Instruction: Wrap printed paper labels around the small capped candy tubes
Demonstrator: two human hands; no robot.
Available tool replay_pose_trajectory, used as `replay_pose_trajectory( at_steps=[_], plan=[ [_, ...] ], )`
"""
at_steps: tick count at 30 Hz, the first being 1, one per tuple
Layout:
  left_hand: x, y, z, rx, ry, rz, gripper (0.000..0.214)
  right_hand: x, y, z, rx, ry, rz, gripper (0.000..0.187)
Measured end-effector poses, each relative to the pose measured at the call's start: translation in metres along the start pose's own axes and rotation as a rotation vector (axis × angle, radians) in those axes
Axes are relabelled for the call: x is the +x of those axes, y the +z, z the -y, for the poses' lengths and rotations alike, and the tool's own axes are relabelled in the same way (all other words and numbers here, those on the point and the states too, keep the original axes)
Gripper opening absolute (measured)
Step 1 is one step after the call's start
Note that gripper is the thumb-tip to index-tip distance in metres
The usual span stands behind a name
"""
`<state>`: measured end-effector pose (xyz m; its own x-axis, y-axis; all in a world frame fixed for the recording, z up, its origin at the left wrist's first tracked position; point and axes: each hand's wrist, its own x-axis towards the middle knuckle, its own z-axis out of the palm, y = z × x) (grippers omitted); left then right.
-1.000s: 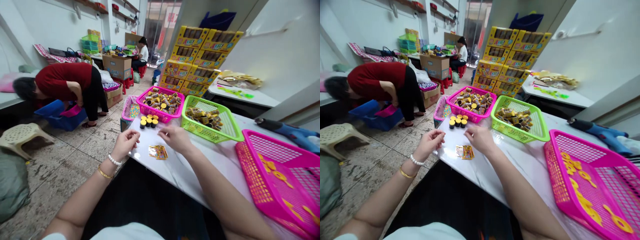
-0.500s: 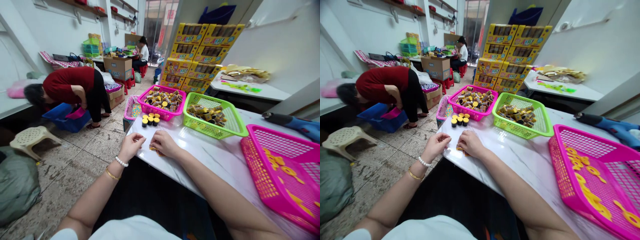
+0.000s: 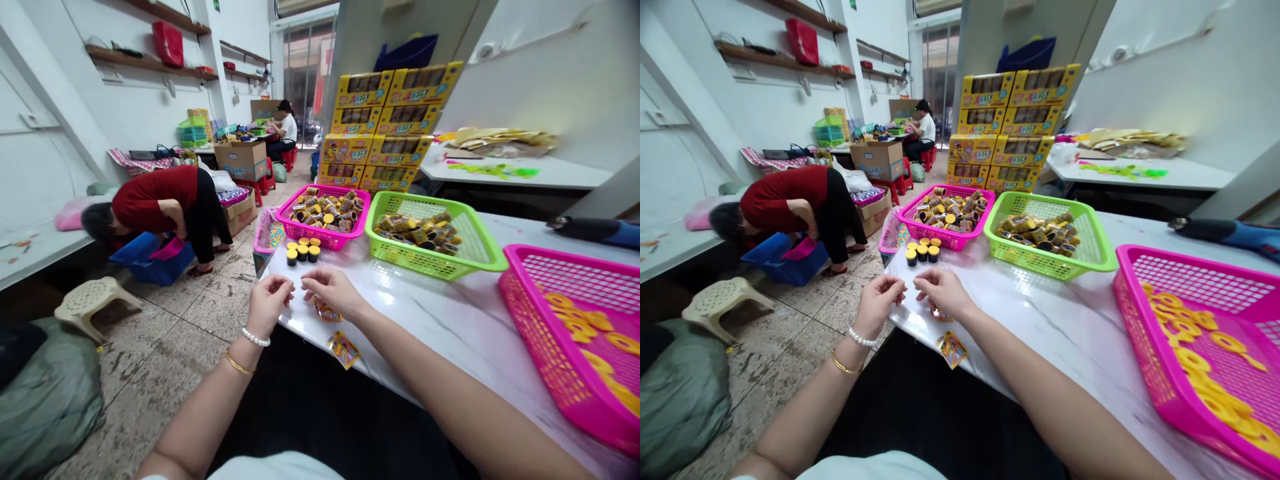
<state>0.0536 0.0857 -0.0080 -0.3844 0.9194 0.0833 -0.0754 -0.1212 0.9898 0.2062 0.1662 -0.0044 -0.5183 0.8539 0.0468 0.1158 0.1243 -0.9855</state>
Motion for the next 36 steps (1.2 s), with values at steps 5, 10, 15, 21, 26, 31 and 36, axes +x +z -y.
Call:
replay_pose_trajectory(
  at_steps=[5, 10, 15, 21, 26, 31, 36],
  plan=[
    [-0.023, 0.002, 0.005, 0.257, 0.190, -0.043, 0.015, 0.007, -0.029, 0.007, -0.182, -0.178, -0.311, 0.025],
    [-0.062, 0.020, 0.025, 0.651, 0.756, 0.523, 0.028, 0.009, -0.042, 0.013, -0.159, -0.224, -0.402, 0.030],
    [-0.066, 0.017, 0.035, 0.688, 0.969, 0.459, 0.017, 0.004, -0.030, 0.014, -0.135, -0.183, -0.278, 0.038],
    [-0.040, -0.018, -0.003, 0.738, 1.239, -0.078, 0.032, 0.000, -0.028, 0.020, 0.142, 0.097, 0.039, 0.056],
    [-0.013, -0.027, -0.022, 0.792, 1.288, -0.131, 0.030, -0.010, -0.016, 0.027, 0.335, 0.141, 0.374, 0.063],
    [-0.010, -0.023, -0.010, 0.700, 1.272, 0.000, 0.044, -0.014, -0.007, 0.027, 0.269, 0.108, 0.347, 0.045],
    [-0.029, -0.022, 0.001, 0.491, 0.865, -0.191, 0.028, -0.008, -0.006, 0.016, 0.298, 0.130, 0.109, 0.039]
  ],
)
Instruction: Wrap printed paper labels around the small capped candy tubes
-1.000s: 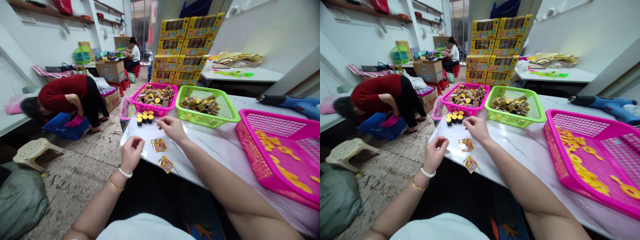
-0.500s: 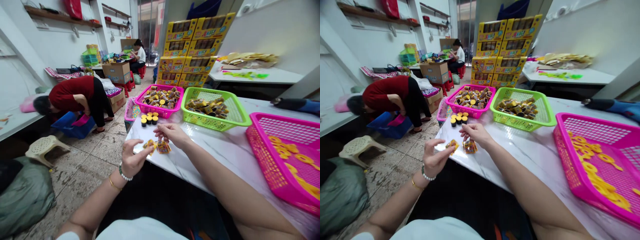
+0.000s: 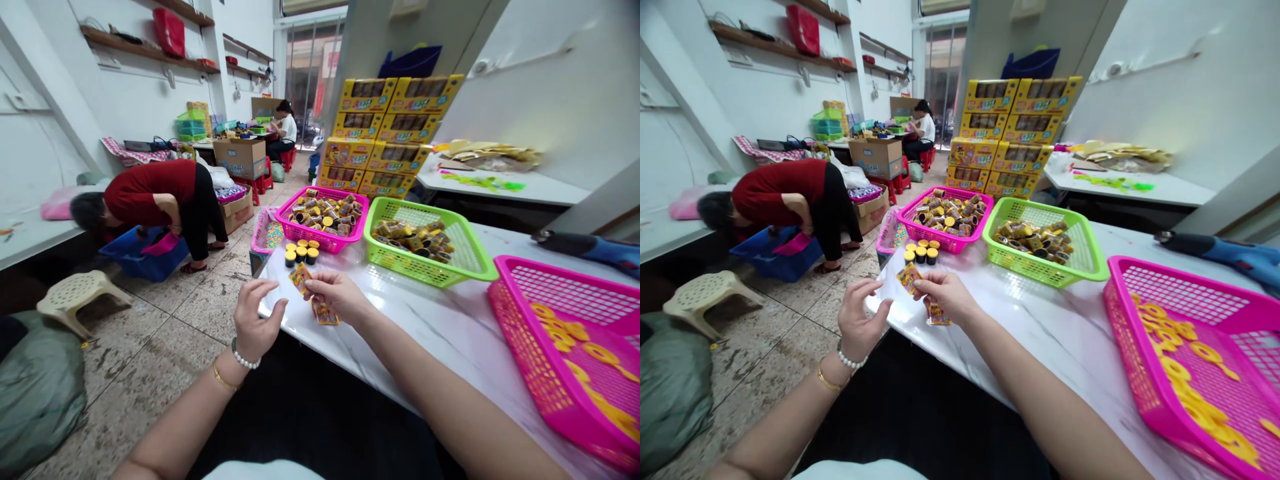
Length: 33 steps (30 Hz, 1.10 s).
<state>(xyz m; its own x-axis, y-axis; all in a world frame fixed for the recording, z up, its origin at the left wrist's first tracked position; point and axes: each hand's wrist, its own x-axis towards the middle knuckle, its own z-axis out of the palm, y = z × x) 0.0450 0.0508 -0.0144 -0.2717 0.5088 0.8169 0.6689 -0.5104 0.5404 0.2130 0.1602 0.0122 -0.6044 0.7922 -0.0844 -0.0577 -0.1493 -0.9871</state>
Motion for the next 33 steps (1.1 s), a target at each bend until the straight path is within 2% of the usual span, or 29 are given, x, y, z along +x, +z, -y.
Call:
replay_pose_trajectory(
  at_steps=[2, 4, 7, 12, 18, 26, 29, 31, 33],
  plan=[
    [-0.003, 0.001, -0.006, -0.103, -0.309, -0.008, 0.012, 0.001, 0.003, -0.002, -0.022, -0.060, -0.056, 0.037],
    [-0.002, 0.005, -0.011, -0.236, -0.527, 0.020, 0.017, -0.001, 0.008, -0.002, -0.096, -0.135, -0.090, 0.037],
    [0.002, 0.015, -0.015, -0.415, -0.707, 0.004, 0.022, -0.005, 0.016, -0.002, -0.209, -0.245, -0.127, 0.038],
    [0.006, 0.023, -0.023, -0.630, -0.908, -0.120, 0.032, -0.007, 0.020, -0.009, -0.307, -0.374, -0.242, 0.043],
    [0.004, 0.021, -0.039, -0.786, -0.987, -0.192, 0.046, -0.008, 0.023, -0.016, -0.367, -0.442, -0.313, 0.049],
    [-0.010, 0.021, -0.035, -0.710, -0.950, -0.084, 0.042, -0.010, 0.026, -0.021, -0.408, -0.494, -0.335, 0.046],
    [-0.010, 0.021, -0.033, -0.667, -0.908, -0.042, 0.045, -0.011, 0.027, -0.023, -0.429, -0.518, -0.302, 0.043],
    [-0.007, 0.021, -0.030, -0.703, -0.952, -0.028, 0.051, -0.012, 0.028, -0.024, -0.440, -0.533, -0.282, 0.039],
    [-0.003, 0.021, -0.026, -0.801, -1.060, -0.027, 0.055, -0.014, 0.030, -0.023, -0.477, -0.551, -0.258, 0.034]
  ],
)
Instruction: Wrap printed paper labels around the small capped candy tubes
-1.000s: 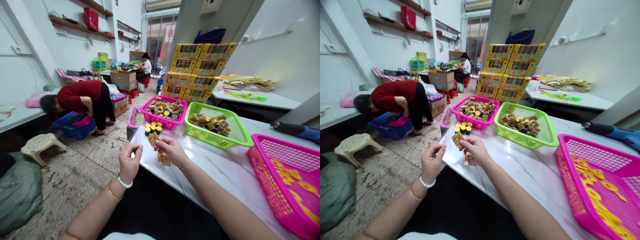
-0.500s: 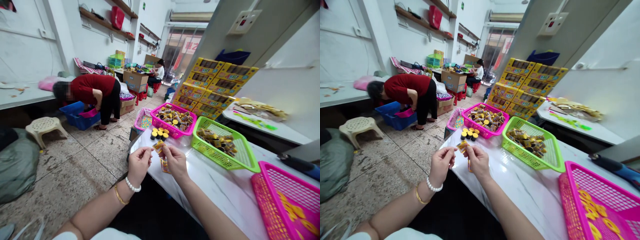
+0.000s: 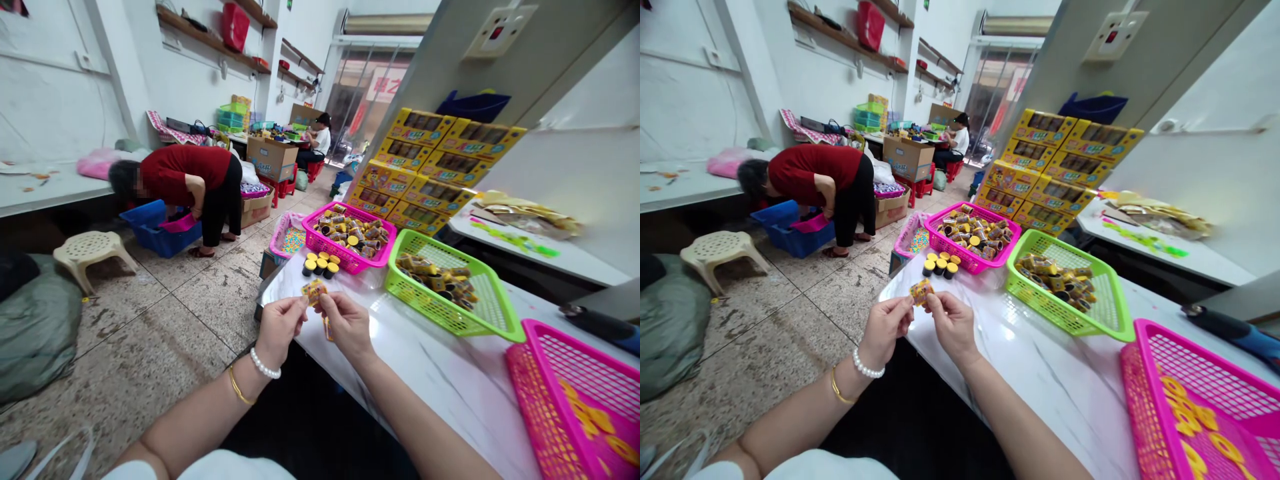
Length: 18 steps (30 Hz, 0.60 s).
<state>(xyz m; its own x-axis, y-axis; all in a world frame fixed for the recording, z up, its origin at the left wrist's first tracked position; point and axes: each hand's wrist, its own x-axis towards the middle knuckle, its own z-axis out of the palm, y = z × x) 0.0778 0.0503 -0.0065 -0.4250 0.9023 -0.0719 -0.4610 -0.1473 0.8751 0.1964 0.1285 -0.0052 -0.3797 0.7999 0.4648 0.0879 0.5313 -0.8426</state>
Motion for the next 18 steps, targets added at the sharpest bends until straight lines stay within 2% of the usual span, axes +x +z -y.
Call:
replay_pose_trajectory(
  at_steps=[3, 5, 11, 13, 15, 18],
  plan=[
    [0.009, -0.005, -0.003, -0.124, -0.144, -0.014, 0.054, 0.000, 0.001, 0.002, -0.081, -0.055, 0.093, 0.025],
    [0.013, -0.010, -0.002, -0.094, -0.151, -0.041, 0.049, 0.000, 0.003, 0.002, -0.116, -0.070, 0.145, 0.019],
    [0.012, -0.021, 0.008, 0.194, 0.180, -0.129, 0.026, -0.005, 0.007, -0.003, -0.221, -0.090, 0.203, 0.025],
    [0.012, -0.024, 0.007, 0.198, 0.139, -0.132, 0.028, 0.000, 0.004, -0.004, -0.240, -0.092, 0.247, 0.027],
    [0.015, -0.028, 0.004, 0.141, 0.033, -0.117, 0.035, 0.014, -0.004, -0.006, -0.283, -0.102, 0.238, 0.029],
    [0.024, -0.034, -0.005, 0.033, -0.098, -0.083, 0.040, 0.048, -0.021, -0.015, -0.549, -0.129, 0.080, 0.029]
  ],
)
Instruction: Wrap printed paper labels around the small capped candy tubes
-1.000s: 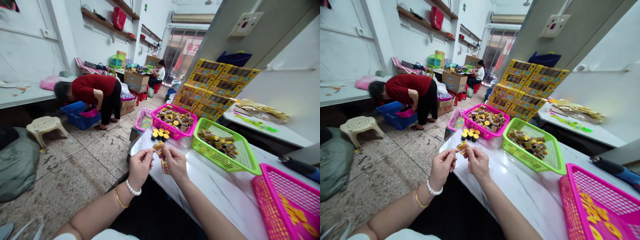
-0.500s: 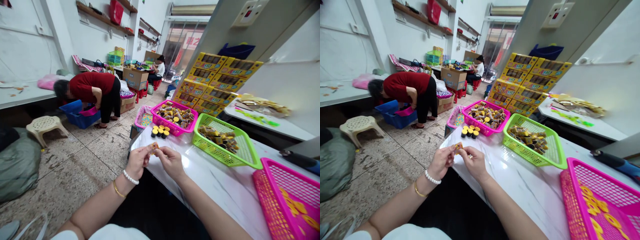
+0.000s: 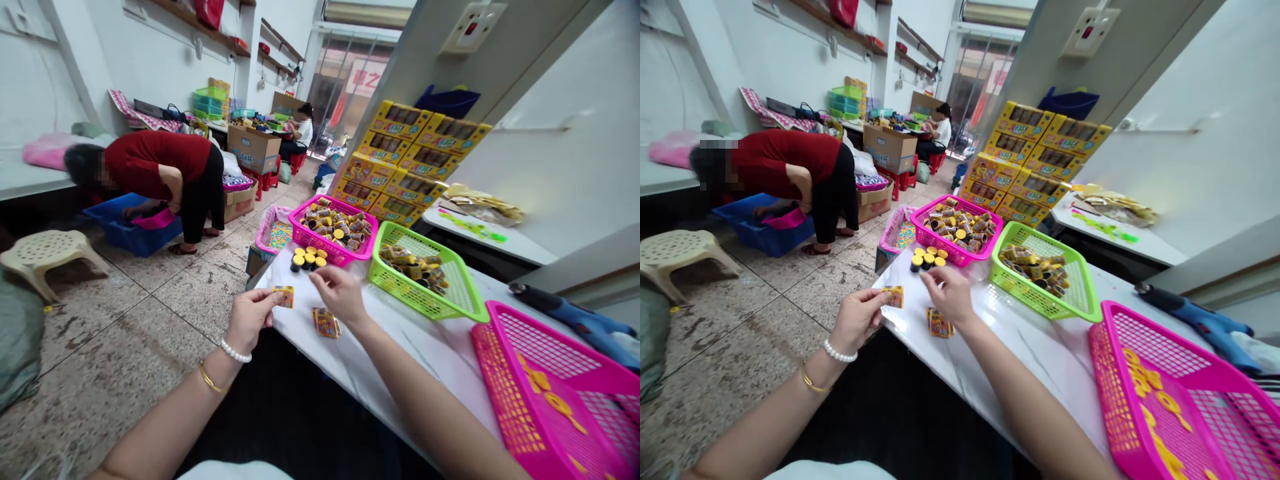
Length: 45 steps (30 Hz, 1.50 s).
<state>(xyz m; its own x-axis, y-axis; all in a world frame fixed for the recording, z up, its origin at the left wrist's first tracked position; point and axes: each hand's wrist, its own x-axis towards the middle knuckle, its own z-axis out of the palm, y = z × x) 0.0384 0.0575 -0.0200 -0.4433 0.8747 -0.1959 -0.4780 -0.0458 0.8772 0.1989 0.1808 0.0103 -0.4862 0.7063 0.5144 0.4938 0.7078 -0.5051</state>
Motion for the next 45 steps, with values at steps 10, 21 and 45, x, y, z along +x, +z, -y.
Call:
replay_pose_trajectory(
  at_steps=[10, 21, 45],
  plan=[
    [0.022, 0.002, -0.026, -0.225, -0.222, 0.081, 0.016, 0.036, 0.017, -0.045, -0.545, 0.169, 0.002, 0.018],
    [0.027, 0.019, -0.035, -0.346, -0.390, 0.145, 0.012, -0.003, -0.004, 0.003, 1.113, 0.438, 0.143, 0.037],
    [0.014, 0.019, -0.021, -0.266, -0.165, 0.153, 0.016, -0.011, -0.010, 0.028, 0.833, 0.130, 0.102, 0.037]
  ],
)
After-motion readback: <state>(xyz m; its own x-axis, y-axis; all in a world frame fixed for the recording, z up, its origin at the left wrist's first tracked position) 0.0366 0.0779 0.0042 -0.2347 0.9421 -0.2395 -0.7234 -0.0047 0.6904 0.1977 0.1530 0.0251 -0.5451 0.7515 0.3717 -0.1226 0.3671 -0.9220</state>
